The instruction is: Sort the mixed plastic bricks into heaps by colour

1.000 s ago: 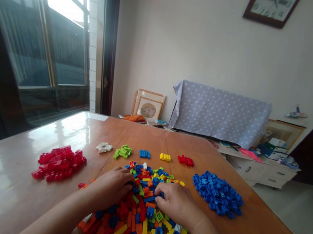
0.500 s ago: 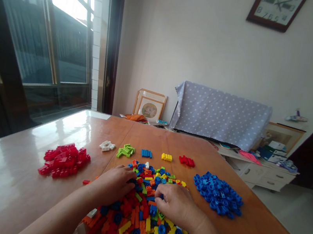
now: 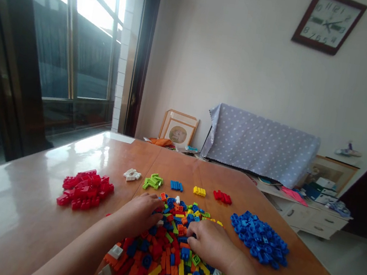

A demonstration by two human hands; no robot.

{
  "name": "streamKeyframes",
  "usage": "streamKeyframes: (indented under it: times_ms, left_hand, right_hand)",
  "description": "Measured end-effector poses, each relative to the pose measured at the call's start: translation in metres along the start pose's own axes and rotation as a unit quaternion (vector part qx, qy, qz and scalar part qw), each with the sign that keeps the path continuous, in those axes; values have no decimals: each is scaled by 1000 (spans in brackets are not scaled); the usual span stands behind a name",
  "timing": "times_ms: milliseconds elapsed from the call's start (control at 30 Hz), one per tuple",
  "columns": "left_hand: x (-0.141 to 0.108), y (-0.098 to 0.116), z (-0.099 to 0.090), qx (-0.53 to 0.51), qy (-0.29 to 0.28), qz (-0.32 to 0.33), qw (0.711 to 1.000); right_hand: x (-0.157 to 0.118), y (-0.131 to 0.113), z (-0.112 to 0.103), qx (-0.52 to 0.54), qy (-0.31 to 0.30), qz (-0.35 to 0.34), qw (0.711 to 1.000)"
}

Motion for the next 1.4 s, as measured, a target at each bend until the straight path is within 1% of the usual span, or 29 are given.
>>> streamKeyframes:
  times_ms: [67, 167, 233, 300, 400, 467, 600, 767, 900, 1033, 1133, 1267, 1333, 1400]
  left_hand:
    - [0, -2, -2, 4, 6, -4, 1000]
    - [-1, -4, -5, 3, 22, -10, 1000]
    - [-2, -5, -7, 4, 25, -16, 1000]
    - [-3, -5, -7, 9, 18, -25, 999]
    - [-3, -6, -8, 18, 4, -45, 999]
    - [-3, -7, -7, 21, -5, -57, 998]
    - [-4, -9, -6, 25, -17, -68, 997]
    - [-6, -9, -7, 20, -24, -75, 997]
    - [-6, -9, -9, 16, -26, -76, 997]
    - [-6, -9, -10, 19, -30, -76, 996]
    - [-6, -9, -9, 22, -34, -75, 996]
    - [-5, -8, -6, 24, -37, -67, 997]
    - [-5, -9, -4, 27, -37, -63, 997]
    - [-4, -9, -2, 27, -38, -61, 997]
  right_hand:
    - [1, 3, -1, 11, -18, -6, 1000]
    - [4, 10, -3, 76, -31, -19, 996]
    - [10, 17, -7, 129, -16, -19, 991]
    - [22, 22, -10, 176, 18, -9, 984]
    - [49, 31, -10, 249, 85, 29, 964]
    - [70, 38, -6, 287, 121, 82, 947]
    - [114, 54, 7, 278, 147, 150, 937]
    - [161, 70, 20, 282, 143, 219, 923]
    - [184, 75, 26, 293, 113, 259, 913]
    - [187, 77, 30, 307, 97, 271, 907]
    - [178, 77, 28, 308, 115, 262, 907]
    - [153, 75, 18, 302, 152, 225, 914]
    - [137, 72, 13, 300, 154, 200, 920]
    - [118, 68, 10, 300, 139, 175, 927]
Point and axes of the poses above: each hand's wrist, its own x-axis towards the middle knuckle, its own z-axis out of the palm, y = z × x, the point moved 2 cm from there along x, towards the middle knuckle, and after that the axes turned 11 degrees about -z, right-handed, at the moved point
